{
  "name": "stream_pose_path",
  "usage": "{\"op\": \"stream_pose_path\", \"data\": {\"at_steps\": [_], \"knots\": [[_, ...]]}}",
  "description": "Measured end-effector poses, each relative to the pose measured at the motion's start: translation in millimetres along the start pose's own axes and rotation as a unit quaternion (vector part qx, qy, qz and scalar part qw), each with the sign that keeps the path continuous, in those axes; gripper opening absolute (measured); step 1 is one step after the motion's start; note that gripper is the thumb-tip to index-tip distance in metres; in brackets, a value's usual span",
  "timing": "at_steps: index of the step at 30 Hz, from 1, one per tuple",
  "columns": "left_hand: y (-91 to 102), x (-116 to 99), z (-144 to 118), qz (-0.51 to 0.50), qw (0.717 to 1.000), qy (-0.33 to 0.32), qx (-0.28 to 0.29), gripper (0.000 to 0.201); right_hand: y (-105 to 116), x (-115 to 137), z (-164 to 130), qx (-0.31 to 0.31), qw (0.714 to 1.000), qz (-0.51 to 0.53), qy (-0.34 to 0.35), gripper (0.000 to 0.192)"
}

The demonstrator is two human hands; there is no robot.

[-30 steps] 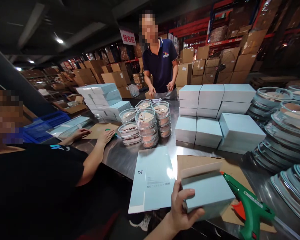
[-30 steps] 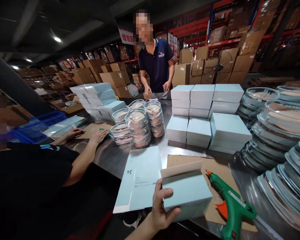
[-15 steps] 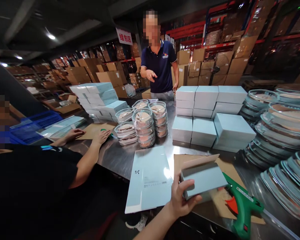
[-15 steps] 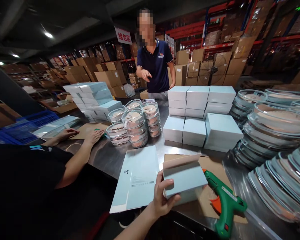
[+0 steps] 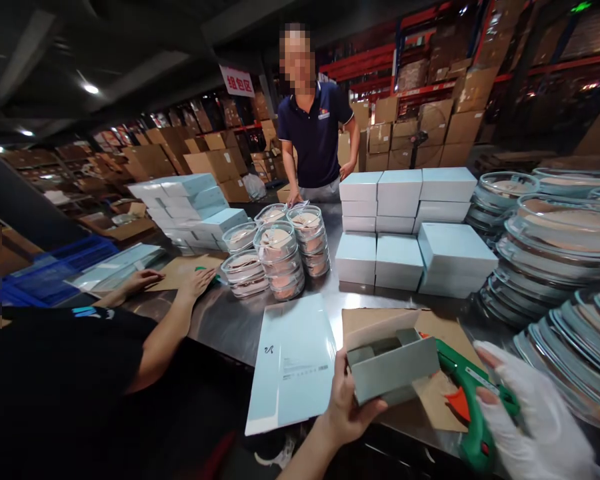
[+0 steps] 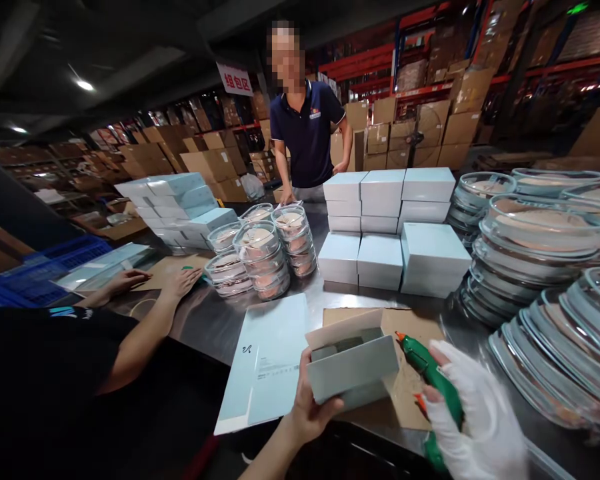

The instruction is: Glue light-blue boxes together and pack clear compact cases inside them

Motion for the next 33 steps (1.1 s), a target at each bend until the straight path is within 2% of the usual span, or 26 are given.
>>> {"op": "stream_pose_path", "data": {"at_steps": [3,5,7,11,14,17,22,28,33], "knots": [[-0.5,-5.7,-2.9,0.001,0.999,-0.035,0.006,0.065,-47.6,-8.7,-14.5,0.046,0.994,0.094,-0.020,0.068],[-1.1,-7.8,-5.5,-0.008,0.999,-0.048,0.005,0.065,-70.1,-11.2,-25.4,0.070,0.987,0.146,-0.016,0.067],[-1.8,-5.4,-9.1,-0.014,0.999,-0.031,0.005,0.065,-81.4,-11.9,-33.6,0.080,0.982,0.171,-0.008,0.059],[-5.1,6.6,-16.5,-0.020,0.999,0.035,0.010,0.058,-82.9,-14.7,-39.2,0.071,0.981,0.175,-0.035,0.054],[-7.8,7.6,-15.4,-0.019,1.000,0.024,-0.007,0.070,-82.6,-13.8,-37.2,0.089,0.981,0.163,-0.049,0.055],[-7.0,2.4,-9.0,-0.022,0.998,-0.009,-0.050,0.087,-80.7,-11.6,-34.6,0.093,0.984,0.145,-0.048,0.053],[9.0,-3.7,-1.2,-0.046,0.990,0.005,-0.131,0.104,-73.7,-4.7,-31.1,0.082,0.987,0.135,-0.035,0.054],[40.1,-9.8,2.7,-0.027,0.981,0.032,-0.190,0.093,-65.2,1.0,-26.9,0.071,0.986,0.143,-0.052,0.055],[42.7,-11.9,3.3,-0.026,0.981,0.042,-0.190,0.091,-62.1,2.6,-23.8,0.062,0.987,0.140,-0.058,0.052]]}}
Point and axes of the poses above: each hand's wrist, its own z-axis towards the middle knuckle, its own y-axis out of the back of the hand, x = y × z, the point moved 7 cm from there along z, towards the middle knuckle, and after that the axes turned 8 degrees about x, right-handed, at the moved point
